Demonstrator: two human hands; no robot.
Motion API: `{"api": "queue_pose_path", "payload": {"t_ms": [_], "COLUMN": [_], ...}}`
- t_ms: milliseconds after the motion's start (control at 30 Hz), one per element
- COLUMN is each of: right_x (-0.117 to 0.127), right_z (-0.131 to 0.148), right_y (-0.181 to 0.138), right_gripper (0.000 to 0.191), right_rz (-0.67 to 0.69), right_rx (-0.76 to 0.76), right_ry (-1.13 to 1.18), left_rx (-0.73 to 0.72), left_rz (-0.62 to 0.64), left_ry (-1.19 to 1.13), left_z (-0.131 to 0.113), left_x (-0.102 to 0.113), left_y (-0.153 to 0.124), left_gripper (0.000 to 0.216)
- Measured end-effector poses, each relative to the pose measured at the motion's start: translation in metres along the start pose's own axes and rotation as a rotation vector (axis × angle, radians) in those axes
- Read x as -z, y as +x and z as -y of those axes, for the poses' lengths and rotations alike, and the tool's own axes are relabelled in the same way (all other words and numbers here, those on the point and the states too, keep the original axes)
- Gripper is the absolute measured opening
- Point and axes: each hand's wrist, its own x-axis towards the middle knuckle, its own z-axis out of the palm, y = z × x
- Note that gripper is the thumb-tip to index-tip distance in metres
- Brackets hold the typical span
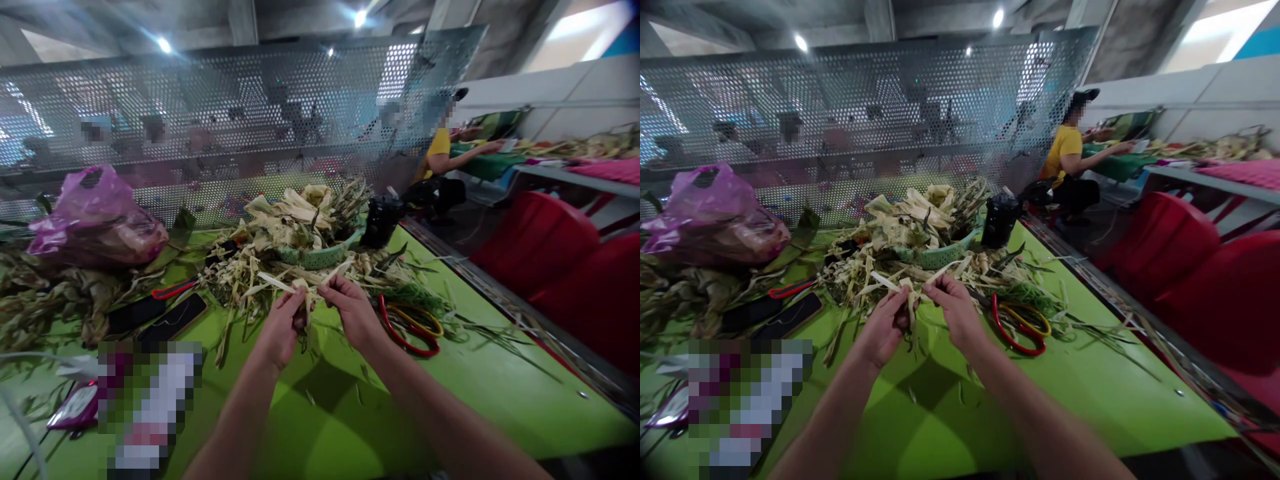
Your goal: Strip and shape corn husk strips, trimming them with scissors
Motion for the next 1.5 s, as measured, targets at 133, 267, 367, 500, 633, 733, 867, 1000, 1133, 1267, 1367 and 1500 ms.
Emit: {"api": "queue_pose_path", "payload": {"t_ms": [133,267,367,500,633,733,867,1000,1133,1267,1367,1500], "right_x": [0.0,0.003,0.005,0.006,0.008,0.011,0.011,0.006,0.003,0.006,0.009,0.011], "right_z": [0.002,0.003,0.004,0.005,0.006,0.008,0.011,0.008,0.001,-0.001,0.001,0.004], "right_y": [-0.001,0.001,0.001,0.001,0.002,0.004,0.004,0.001,-0.001,0.003,0.005,0.005], "right_gripper": [0.025,0.023,0.023,0.022,0.022,0.019,0.019,0.025,0.029,0.025,0.02,0.017], "right_rz": [-0.038,-0.07,-0.087,-0.107,-0.116,-0.125,-0.126,0.065,0.248,0.236,0.212,0.219], "right_rx": [0.017,0.046,0.074,0.107,0.157,0.203,0.21,0.053,-0.082,0.06,0.143,0.135], "right_ry": [-0.011,0.0,0.006,-0.013,-0.055,-0.095,-0.129,-0.18,-0.25,-0.404,-0.594,-0.661], "left_rx": [-0.032,-0.046,-0.038,-0.02,-0.016,-0.054,-0.139,-0.217,-0.204,-0.17,-0.135,-0.137], "left_rz": [0.046,0.07,0.088,0.063,0.066,0.088,0.114,0.041,-0.011,0.011,0.014,-0.037], "left_ry": [-0.008,0.014,0.032,0.072,0.122,0.254,0.444,0.403,0.332,0.234,0.135,0.103], "left_z": [-0.003,-0.003,-0.001,0.0,-0.002,-0.002,0.001,0.001,-0.002,-0.002,-0.001,-0.002], "left_x": [-0.002,0.0,0.002,0.002,0.002,0.003,0.008,0.011,0.011,0.011,0.012,0.011], "left_y": [-0.003,-0.003,-0.002,-0.001,-0.004,-0.004,0.0,0.004,0.005,0.006,0.006,0.005], "left_gripper": [0.03,0.03,0.03,0.035,0.038,0.036,0.033,0.032,0.033,0.032,0.033,0.034]}}
